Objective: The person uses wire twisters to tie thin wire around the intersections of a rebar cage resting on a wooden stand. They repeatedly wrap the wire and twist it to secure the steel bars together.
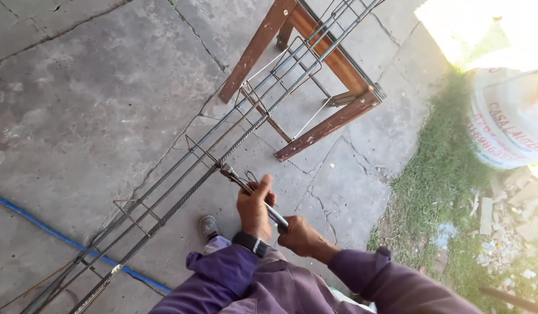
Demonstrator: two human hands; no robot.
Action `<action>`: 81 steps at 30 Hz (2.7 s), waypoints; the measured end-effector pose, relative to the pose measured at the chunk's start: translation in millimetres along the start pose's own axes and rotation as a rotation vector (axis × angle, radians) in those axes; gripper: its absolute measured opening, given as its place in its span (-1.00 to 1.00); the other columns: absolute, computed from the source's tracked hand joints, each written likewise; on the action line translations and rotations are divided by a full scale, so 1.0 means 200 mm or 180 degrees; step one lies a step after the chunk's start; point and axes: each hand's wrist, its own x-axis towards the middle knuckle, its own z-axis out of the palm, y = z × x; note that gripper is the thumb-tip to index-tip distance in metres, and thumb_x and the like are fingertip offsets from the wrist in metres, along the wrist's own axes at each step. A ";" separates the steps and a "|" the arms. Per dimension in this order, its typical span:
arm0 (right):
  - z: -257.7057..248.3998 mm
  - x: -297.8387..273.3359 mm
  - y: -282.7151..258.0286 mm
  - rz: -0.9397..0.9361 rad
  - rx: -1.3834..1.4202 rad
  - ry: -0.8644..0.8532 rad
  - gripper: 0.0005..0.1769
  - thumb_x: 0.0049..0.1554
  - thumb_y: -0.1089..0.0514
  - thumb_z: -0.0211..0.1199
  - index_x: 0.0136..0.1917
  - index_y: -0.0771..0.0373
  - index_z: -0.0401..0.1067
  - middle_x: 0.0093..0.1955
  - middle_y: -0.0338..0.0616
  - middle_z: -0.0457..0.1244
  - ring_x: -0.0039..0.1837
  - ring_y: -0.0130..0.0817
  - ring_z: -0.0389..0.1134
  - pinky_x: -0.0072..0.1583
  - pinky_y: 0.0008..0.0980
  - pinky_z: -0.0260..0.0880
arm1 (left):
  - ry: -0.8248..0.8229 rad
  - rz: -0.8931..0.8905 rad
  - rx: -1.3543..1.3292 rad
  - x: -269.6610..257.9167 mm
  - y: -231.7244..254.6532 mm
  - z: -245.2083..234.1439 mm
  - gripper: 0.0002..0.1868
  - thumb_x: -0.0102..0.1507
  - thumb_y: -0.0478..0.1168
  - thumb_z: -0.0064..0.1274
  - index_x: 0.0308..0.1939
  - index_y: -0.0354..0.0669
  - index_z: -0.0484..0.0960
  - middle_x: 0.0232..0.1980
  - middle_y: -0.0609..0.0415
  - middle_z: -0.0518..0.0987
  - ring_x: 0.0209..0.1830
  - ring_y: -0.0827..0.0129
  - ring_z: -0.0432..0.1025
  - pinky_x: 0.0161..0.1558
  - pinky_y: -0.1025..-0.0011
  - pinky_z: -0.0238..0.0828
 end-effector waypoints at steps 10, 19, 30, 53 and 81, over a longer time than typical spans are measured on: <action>0.09 -0.05 -0.02 -0.0367 -0.0589 0.0899 -0.93 -0.04 0.20 0.04 -0.23 0.20 0.24 -0.41 0.05 0.24 -0.40 -0.03 0.17 -0.30 -0.05 0.11 | 0.0482 0.0028 0.0146 0.04 -0.03 0.04 -0.53 0.15 -0.24 0.35 -0.50 -0.07 0.24 -0.60 0.19 0.24 -0.71 0.53 0.07 -0.73 0.45 -0.06; -0.02 -0.09 -0.05 -0.0122 0.2538 -0.2717 -0.74 0.08 0.14 0.30 -0.31 0.40 0.43 -0.36 0.14 0.37 -0.37 -0.21 0.40 -0.34 -0.51 0.27 | -0.2455 -0.0375 -0.0592 0.10 0.02 -0.26 -0.54 0.19 -0.23 0.15 -0.59 0.02 0.13 -0.69 0.23 0.08 -0.72 0.50 0.00 -0.57 0.49 -0.03; 0.05 -0.05 -0.04 0.0473 0.2034 -0.1484 -0.58 0.09 0.35 0.07 -0.50 0.11 0.03 -0.55 -0.35 -0.24 -0.51 -0.46 -0.30 -0.42 -0.34 -0.33 | -0.1378 0.0655 0.0401 -0.07 0.15 -0.29 -0.57 0.04 0.05 0.26 -0.71 -0.12 0.48 -0.64 0.12 0.49 -0.68 0.50 0.34 -0.43 0.54 0.36; -0.06 0.08 0.19 -0.0018 0.3553 -0.3542 -0.83 0.21 0.11 0.22 -0.03 0.23 0.34 -0.39 -0.34 -0.02 -0.39 -0.47 -0.04 -0.35 -0.43 -0.01 | -0.3673 -0.0255 -0.2355 0.10 -0.14 -0.26 -0.67 0.10 -0.35 0.15 -0.60 0.03 0.31 -0.74 0.38 0.15 -0.76 0.68 0.05 -0.66 0.67 0.10; -0.25 -0.13 -0.01 -0.0806 -0.1851 0.1468 -0.64 0.18 -0.02 0.30 0.16 0.18 0.36 0.06 0.04 0.41 0.14 0.18 0.35 0.19 0.16 0.19 | -0.1470 0.0359 -0.0573 0.06 -0.14 -0.17 -0.46 -0.03 0.15 0.35 -0.21 -0.16 0.61 -0.21 0.01 0.64 -0.24 0.23 0.57 -0.05 0.19 0.56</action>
